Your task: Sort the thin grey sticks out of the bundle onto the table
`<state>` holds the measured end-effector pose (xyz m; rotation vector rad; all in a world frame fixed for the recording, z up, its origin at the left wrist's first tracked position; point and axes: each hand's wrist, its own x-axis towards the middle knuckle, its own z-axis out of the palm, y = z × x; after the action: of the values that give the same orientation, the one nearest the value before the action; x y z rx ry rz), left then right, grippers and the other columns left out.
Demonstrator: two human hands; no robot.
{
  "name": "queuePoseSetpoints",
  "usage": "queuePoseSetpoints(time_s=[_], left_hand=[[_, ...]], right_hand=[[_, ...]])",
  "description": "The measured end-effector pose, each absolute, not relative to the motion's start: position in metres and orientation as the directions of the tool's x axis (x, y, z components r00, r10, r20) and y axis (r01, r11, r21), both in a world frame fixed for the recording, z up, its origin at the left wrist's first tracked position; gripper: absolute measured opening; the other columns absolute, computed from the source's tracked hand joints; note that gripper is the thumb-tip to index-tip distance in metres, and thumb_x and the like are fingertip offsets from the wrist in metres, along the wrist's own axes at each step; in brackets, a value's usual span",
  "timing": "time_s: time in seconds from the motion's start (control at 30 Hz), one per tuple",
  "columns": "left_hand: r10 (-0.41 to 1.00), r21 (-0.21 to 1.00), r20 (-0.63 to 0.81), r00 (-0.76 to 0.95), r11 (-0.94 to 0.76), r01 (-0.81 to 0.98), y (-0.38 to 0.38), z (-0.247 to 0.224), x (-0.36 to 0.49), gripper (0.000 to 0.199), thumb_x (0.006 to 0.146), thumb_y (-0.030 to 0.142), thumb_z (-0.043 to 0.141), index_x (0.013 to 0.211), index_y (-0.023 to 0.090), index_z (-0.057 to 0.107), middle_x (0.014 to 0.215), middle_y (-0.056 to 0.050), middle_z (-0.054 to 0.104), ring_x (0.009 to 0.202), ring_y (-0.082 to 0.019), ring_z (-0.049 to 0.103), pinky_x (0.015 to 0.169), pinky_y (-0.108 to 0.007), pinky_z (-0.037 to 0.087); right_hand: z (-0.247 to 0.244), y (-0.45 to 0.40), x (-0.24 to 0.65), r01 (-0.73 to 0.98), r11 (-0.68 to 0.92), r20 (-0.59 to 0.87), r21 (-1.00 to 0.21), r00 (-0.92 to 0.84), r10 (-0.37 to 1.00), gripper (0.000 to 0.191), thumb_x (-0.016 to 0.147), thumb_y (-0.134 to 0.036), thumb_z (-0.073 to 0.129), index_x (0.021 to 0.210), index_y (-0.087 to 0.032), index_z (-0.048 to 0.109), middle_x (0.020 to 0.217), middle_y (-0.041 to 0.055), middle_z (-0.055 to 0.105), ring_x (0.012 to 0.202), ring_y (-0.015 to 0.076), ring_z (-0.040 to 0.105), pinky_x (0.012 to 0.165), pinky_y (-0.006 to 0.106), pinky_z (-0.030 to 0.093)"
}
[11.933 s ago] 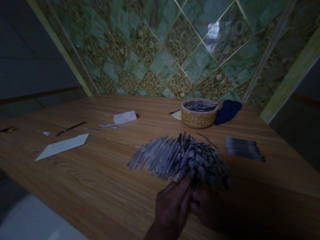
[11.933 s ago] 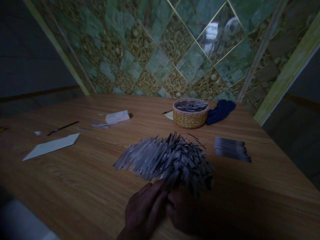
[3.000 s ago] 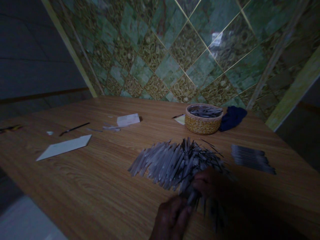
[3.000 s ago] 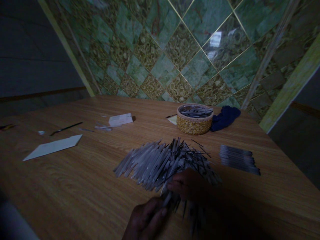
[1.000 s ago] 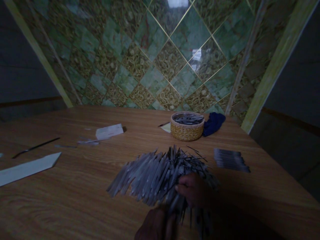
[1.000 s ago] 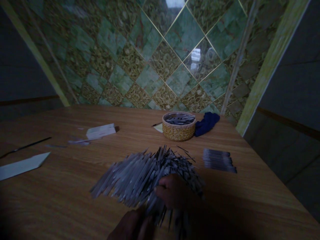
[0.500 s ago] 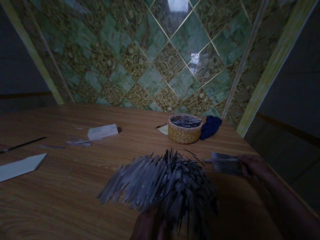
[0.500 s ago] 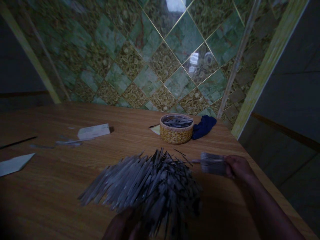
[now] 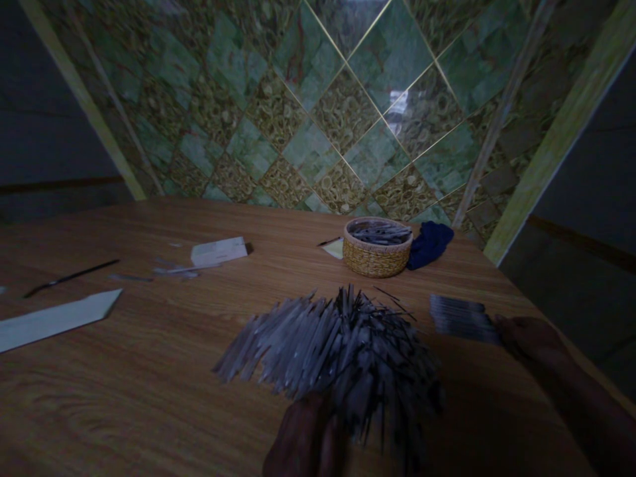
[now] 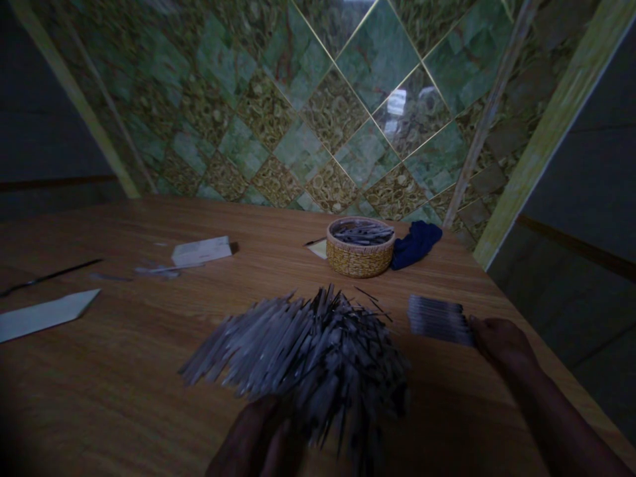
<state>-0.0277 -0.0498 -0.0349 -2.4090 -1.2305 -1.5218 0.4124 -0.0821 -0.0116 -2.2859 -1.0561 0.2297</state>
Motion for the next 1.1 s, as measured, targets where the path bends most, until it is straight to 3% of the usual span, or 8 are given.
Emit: queuePoseSetpoints(time_s=[0.1,0.23,0.33,0.43,0.57,0.63,0.8,1.1], left_hand=[[0.604,0.367,0.772,0.198,-0.678,0.637,-0.053,-0.037,-0.03,0.021,0.091,0.029,0.042,0.103,0.023,0.058,0.088,-0.008,0.07,0.08,-0.021,0.068,0.068,-0.028,0.057],[0.675,0.427,0.701,0.229,-0.655,0.623,-0.055,-0.041,-0.031,0.016,0.089,0.025,0.044,0.098,0.02,0.058,0.082,-0.007,0.068,0.071,-0.018,0.066,0.062,-0.027,0.054],[0.739,0.461,0.609,0.288,-0.625,0.63,-0.055,-0.046,-0.032,0.018,0.089,0.025,0.043,0.091,0.021,0.06,0.075,-0.005,0.066,0.067,-0.018,0.065,0.059,-0.027,0.054],[0.751,0.457,0.569,0.335,-0.627,0.631,-0.054,-0.048,-0.033,0.02,0.089,0.025,0.042,0.094,0.021,0.061,0.08,-0.006,0.068,0.071,-0.018,0.066,0.062,-0.027,0.055],[0.738,0.44,0.544,0.399,-0.656,0.614,-0.055,-0.046,-0.033,0.02,0.087,0.022,0.043,0.097,0.021,0.06,0.081,-0.007,0.069,0.072,-0.017,0.067,0.064,-0.025,0.055],[0.743,0.436,0.531,0.408,-0.652,0.62,-0.055,-0.046,-0.033,0.018,0.086,0.021,0.043,0.091,0.021,0.06,0.076,-0.006,0.068,0.067,-0.017,0.066,0.06,-0.024,0.054],[0.76,0.437,0.516,0.395,-0.631,0.641,-0.053,-0.055,-0.032,0.018,0.085,0.02,0.042,0.089,0.022,0.06,0.075,-0.005,0.067,0.068,-0.018,0.065,0.06,-0.025,0.054],[0.793,0.442,0.483,0.371,-0.587,0.678,-0.055,-0.064,-0.032,0.017,0.083,0.017,0.041,0.077,0.023,0.056,0.066,-0.003,0.063,0.06,-0.019,0.064,0.052,-0.027,0.05]], right_hand=[[-0.004,-0.081,0.405,0.64,-0.573,0.035,-0.512,0.682,0.73,0.036,0.078,-0.047,0.049,0.061,-0.02,0.066,0.07,0.0188,0.067,0.058,0.0248,0.059,0.058,0.039,0.04],[0.004,-0.074,0.366,0.702,-0.443,0.007,-0.557,0.538,0.843,0.032,0.08,-0.041,0.046,0.082,-0.017,0.067,0.088,0.0174,0.069,0.079,0.0267,0.063,0.069,0.035,0.043],[0.011,-0.07,0.316,0.77,-0.247,0.0,-0.588,0.305,0.952,0.029,0.08,-0.04,0.046,0.071,-0.02,0.065,0.074,0.0085,0.069,0.069,0.0229,0.062,0.062,0.031,0.043],[0.026,-0.069,0.263,0.822,0.031,-0.034,-0.569,-0.061,0.998,0.026,0.083,-0.032,0.044,0.076,-0.019,0.065,0.075,0.0047,0.068,0.07,0.0195,0.061,0.062,0.028,0.041],[0.04,-0.071,0.205,0.837,0.141,-0.144,-0.529,-0.252,0.957,0.021,0.081,-0.024,0.046,0.079,-0.019,0.066,0.075,0.0027,0.069,0.069,0.0163,0.061,0.059,0.024,0.038],[0.037,-0.071,0.184,0.875,0.179,-0.182,-0.45,-0.286,0.941,0.021,0.081,-0.027,0.047,0.086,-0.02,0.067,0.083,0.0045,0.07,0.075,0.0183,0.062,0.06,0.025,0.037],[0.007,-0.067,0.157,0.913,0.351,-0.14,-0.205,-0.383,0.913,0.021,0.079,-0.029,0.05,0.088,-0.02,0.066,0.079,0.0076,0.072,0.066,0.0211,0.064,0.049,0.026,0.025],[0.009,-0.044,0.148,0.87,0.483,-0.069,-0.096,-0.49,0.869,0.021,0.083,-0.021,0.044,0.091,-0.022,0.063,0.069,0.006,0.071,0.053,0.018,0.062,0.042,0.026,0.019]])
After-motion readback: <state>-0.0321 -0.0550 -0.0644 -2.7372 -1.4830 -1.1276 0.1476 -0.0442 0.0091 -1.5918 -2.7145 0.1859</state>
